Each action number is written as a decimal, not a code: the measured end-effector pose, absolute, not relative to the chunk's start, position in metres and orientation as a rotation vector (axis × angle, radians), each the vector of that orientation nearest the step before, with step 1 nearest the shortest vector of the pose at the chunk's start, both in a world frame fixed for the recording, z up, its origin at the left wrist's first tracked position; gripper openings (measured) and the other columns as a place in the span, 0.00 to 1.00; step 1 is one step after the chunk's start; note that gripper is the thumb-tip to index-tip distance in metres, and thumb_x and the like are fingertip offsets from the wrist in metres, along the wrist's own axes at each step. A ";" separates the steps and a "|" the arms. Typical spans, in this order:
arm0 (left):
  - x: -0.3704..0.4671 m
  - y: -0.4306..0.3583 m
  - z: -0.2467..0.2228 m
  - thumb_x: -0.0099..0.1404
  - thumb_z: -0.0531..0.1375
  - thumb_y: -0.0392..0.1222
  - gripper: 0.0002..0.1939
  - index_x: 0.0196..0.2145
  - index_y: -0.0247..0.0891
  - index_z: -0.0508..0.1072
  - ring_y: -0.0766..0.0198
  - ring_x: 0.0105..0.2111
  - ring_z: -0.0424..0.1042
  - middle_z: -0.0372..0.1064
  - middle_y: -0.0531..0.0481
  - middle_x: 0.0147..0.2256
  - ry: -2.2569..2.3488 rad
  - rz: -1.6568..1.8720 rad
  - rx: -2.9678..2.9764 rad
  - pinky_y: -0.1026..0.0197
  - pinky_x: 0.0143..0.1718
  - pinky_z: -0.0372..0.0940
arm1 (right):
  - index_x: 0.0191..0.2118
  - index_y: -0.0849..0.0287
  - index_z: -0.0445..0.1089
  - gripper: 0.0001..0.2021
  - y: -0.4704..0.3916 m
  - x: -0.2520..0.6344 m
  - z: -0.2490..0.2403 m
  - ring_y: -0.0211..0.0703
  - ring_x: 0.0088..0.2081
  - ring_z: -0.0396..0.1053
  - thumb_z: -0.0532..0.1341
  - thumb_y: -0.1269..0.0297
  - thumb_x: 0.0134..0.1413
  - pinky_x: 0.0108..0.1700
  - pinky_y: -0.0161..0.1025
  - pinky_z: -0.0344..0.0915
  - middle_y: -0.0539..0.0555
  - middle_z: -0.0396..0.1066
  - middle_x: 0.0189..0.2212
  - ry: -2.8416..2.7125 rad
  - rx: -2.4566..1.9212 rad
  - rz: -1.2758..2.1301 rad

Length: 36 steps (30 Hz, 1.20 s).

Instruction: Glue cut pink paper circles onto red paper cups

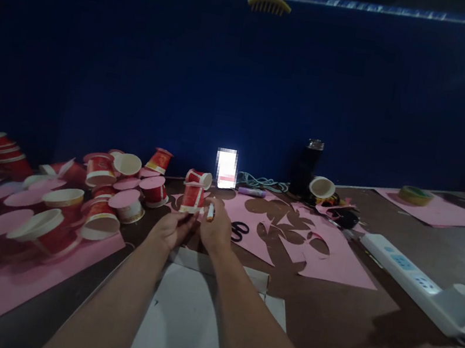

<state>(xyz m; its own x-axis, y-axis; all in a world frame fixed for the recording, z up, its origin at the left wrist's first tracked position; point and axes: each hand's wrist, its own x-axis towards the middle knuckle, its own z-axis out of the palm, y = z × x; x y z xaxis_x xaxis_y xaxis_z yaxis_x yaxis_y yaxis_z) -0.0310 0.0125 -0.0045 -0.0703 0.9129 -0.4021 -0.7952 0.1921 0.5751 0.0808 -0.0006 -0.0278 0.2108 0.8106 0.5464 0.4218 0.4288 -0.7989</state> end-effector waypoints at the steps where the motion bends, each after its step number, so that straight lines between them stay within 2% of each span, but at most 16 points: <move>1: -0.030 0.013 -0.008 0.57 0.55 0.19 0.11 0.28 0.31 0.71 0.66 0.29 0.74 0.70 0.47 0.26 0.865 1.401 0.172 0.66 0.34 0.72 | 0.45 0.55 0.69 0.13 -0.001 0.082 -0.026 0.45 0.37 0.71 0.54 0.64 0.54 0.39 0.43 0.69 0.54 0.74 0.40 -1.409 -1.196 0.362; 6: -0.029 0.018 -0.020 0.55 0.55 0.18 0.13 0.27 0.33 0.71 0.66 0.28 0.73 0.70 0.49 0.25 0.928 1.353 0.197 0.66 0.34 0.71 | 0.43 0.57 0.69 0.12 -0.007 0.085 -0.012 0.46 0.41 0.70 0.53 0.63 0.56 0.45 0.45 0.66 0.55 0.73 0.40 -1.341 -1.153 0.258; 14: -0.024 0.013 -0.016 0.50 0.58 0.17 0.12 0.24 0.31 0.70 0.71 0.25 0.70 0.69 0.52 0.23 1.012 1.420 0.284 0.70 0.30 0.68 | 0.44 0.59 0.68 0.11 -0.013 0.085 -0.005 0.44 0.40 0.70 0.54 0.64 0.57 0.45 0.43 0.66 0.56 0.72 0.40 -1.272 -1.080 0.168; 19: -0.021 0.008 -0.012 0.49 0.57 0.17 0.13 0.21 0.33 0.66 0.71 0.22 0.68 0.65 0.54 0.20 1.101 1.447 0.304 0.69 0.28 0.67 | 0.44 0.58 0.68 0.12 -0.010 0.087 -0.006 0.46 0.40 0.70 0.55 0.64 0.56 0.45 0.45 0.66 0.57 0.72 0.40 -1.237 -1.107 0.167; 24: -0.019 0.006 -0.009 0.48 0.57 0.18 0.13 0.18 0.35 0.64 0.74 0.17 0.62 0.58 0.58 0.15 1.161 1.449 0.355 0.73 0.20 0.60 | 0.44 0.59 0.68 0.12 -0.010 0.087 -0.006 0.46 0.38 0.71 0.55 0.62 0.56 0.43 0.45 0.67 0.57 0.73 0.38 -1.214 -1.110 0.221; 29: -0.017 0.007 -0.010 0.46 0.56 0.19 0.13 0.16 0.34 0.63 0.75 0.13 0.56 0.53 0.59 0.12 1.196 1.453 0.408 0.72 0.17 0.54 | 0.44 0.59 0.68 0.13 -0.008 0.088 -0.007 0.47 0.39 0.70 0.55 0.62 0.55 0.44 0.46 0.67 0.58 0.73 0.39 -1.216 -1.111 0.207; 32: -0.017 0.007 -0.010 0.45 0.55 0.18 0.13 0.16 0.34 0.64 0.75 0.13 0.55 0.54 0.59 0.13 1.198 1.460 0.426 0.72 0.17 0.53 | 0.44 0.59 0.68 0.13 -0.007 0.088 -0.008 0.47 0.40 0.70 0.55 0.62 0.55 0.45 0.46 0.66 0.58 0.73 0.40 -1.217 -1.116 0.203; 36: -0.017 0.006 -0.008 0.46 0.54 0.18 0.13 0.18 0.34 0.66 0.75 0.15 0.59 0.58 0.58 0.14 1.187 1.464 0.437 0.71 0.20 0.55 | 0.45 0.59 0.68 0.13 -0.007 0.089 -0.008 0.48 0.41 0.70 0.55 0.63 0.55 0.46 0.46 0.66 0.58 0.73 0.40 -1.228 -1.123 0.208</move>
